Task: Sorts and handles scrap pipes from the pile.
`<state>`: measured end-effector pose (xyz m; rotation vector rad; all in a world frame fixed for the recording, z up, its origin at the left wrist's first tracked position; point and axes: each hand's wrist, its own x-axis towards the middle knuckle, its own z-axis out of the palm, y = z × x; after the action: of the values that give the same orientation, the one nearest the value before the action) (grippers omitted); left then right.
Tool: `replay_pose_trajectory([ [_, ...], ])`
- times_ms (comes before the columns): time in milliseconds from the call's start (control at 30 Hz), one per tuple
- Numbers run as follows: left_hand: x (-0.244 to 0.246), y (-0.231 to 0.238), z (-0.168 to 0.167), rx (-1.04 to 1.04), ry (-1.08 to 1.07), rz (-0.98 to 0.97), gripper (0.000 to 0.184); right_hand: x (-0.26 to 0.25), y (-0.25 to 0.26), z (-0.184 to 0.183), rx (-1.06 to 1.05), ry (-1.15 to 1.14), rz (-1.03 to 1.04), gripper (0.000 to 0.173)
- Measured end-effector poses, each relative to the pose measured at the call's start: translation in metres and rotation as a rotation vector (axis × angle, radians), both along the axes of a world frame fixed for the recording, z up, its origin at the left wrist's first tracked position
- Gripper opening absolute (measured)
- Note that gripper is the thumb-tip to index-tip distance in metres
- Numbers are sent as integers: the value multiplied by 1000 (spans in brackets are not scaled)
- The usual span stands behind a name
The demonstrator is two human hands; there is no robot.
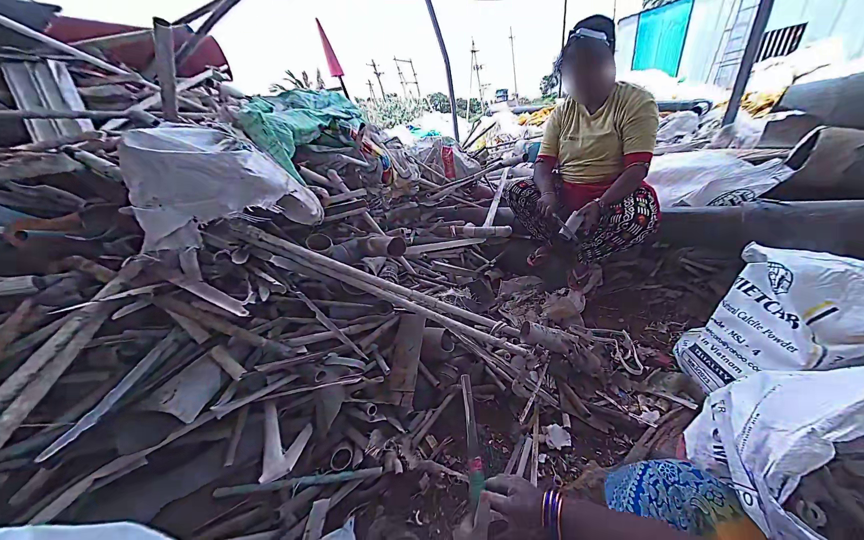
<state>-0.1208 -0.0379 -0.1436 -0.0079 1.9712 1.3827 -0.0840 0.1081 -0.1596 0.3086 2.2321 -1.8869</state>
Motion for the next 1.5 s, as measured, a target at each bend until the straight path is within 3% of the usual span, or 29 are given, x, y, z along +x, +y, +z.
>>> replay_pose_trajectory([
  [67, -5, 9, -14, -32, 33, 113, 44, -16, 14, -1, 197, 2, 141, 45],
  [167, -16, 15, -15, -17, -9, 290, 34, -52, 41, -10, 302, -209, 203, 50],
  [267, -22, 22, -16, -36, -45, 293, 33, -84, 70, -27, 460, -461, 248, 51],
  [367, -23, 26, -19, -97, -33, 228, 33, -96, 90, -71, 704, -543, 353, 46],
  [500, -27, 25, -26, -132, 8, 242, 31, -71, 90, -128, 739, -553, 294, 42],
  [567, -30, 27, -29, -131, 19, 312, 30, -67, 86, -147, 774, -556, 369, 46],
  [667, -31, 28, -33, -142, 34, 380, 28, -83, 74, -149, 812, -551, 532, 35],
  [767, -34, 28, -39, -123, 59, 409, 24, -105, 85, -146, 701, -564, 316, 36],
  [933, -39, 22, -47, -98, 40, 462, 19, -114, 143, -171, 512, -606, -627, 44],
  [1000, -38, 22, -44, -63, 6, 508, 18, -113, 172, -173, 558, -676, -747, 55],
  [1133, -36, 19, -39, -35, -20, 511, 19, -113, 228, -186, 693, -662, -561, 70],
  [1200, -35, 17, -38, -23, -49, 504, 21, -116, 242, -188, 664, -653, -434, 75],
  [1300, -35, 16, -40, -11, -87, 493, 19, -125, 243, -181, 634, -692, -246, 63],
  [1433, -35, 15, -47, -53, -90, 468, 20, -134, 238, -191, 701, -683, -226, 70],
  [1500, -35, 17, -47, -66, -91, 469, 20, -135, 233, -186, 713, -729, -220, 62],
])
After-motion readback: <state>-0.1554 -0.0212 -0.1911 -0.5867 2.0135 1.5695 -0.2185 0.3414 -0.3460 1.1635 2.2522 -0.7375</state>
